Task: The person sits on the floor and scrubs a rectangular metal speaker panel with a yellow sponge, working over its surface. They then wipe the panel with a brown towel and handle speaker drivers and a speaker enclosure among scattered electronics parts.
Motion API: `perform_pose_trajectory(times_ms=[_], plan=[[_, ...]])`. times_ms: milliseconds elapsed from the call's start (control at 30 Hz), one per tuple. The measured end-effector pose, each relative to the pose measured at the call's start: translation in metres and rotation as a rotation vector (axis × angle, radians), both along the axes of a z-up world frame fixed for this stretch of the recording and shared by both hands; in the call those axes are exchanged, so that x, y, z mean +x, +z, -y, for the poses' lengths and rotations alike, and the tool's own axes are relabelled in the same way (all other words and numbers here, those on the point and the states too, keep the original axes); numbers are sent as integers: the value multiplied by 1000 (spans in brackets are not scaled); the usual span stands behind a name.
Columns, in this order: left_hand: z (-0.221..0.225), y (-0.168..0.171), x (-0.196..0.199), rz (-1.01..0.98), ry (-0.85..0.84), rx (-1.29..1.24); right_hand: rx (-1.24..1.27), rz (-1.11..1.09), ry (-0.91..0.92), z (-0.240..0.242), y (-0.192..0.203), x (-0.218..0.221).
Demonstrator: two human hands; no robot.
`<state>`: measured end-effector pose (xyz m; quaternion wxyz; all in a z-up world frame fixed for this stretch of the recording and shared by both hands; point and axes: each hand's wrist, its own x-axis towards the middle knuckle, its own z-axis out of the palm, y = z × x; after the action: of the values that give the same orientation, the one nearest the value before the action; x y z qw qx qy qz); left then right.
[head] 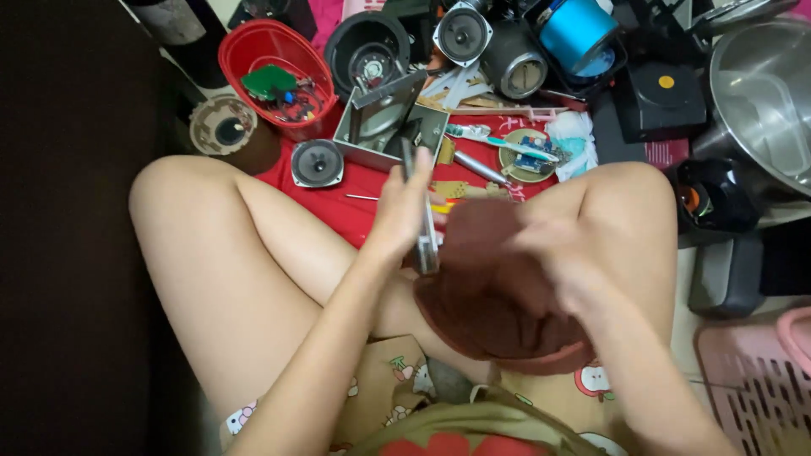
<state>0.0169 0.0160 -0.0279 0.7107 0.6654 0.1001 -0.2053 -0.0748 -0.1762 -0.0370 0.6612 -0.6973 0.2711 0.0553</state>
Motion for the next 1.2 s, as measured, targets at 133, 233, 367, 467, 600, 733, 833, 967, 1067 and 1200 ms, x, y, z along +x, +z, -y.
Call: perform_pose_trajectory(times_ms=[133, 233, 367, 467, 600, 733, 833, 967, 1067, 1200], plan=[[-6, 36, -16, -218, 192, -358, 334, 72, -482, 19, 31, 13], [6, 16, -20, -142, 328, -658, 675, 306, -354, 16, 40, 4], [50, 4, -34, 153, 206, -343, 941, 284, -416, -20, 51, 0], [60, 7, -29, 250, -120, 3, 876, 143, -408, -38, 70, 2], [49, 30, -30, 192, -595, 313, 898, 82, -381, -24, 58, -7], [47, 36, -30, 145, -799, 486, 726, 120, -400, -31, 48, -15], [42, 19, -18, 269, -698, 438, 747, 71, -294, -27, 39, -13], [27, 6, 12, 307, -244, 514, 488, -2, -176, -20, 54, -12], [11, 21, 11, 286, -15, 338, 384, -71, -108, 2, 65, -12], [-5, 19, 3, 322, 153, 125, -366, -193, -122, -8, 121, -26]])
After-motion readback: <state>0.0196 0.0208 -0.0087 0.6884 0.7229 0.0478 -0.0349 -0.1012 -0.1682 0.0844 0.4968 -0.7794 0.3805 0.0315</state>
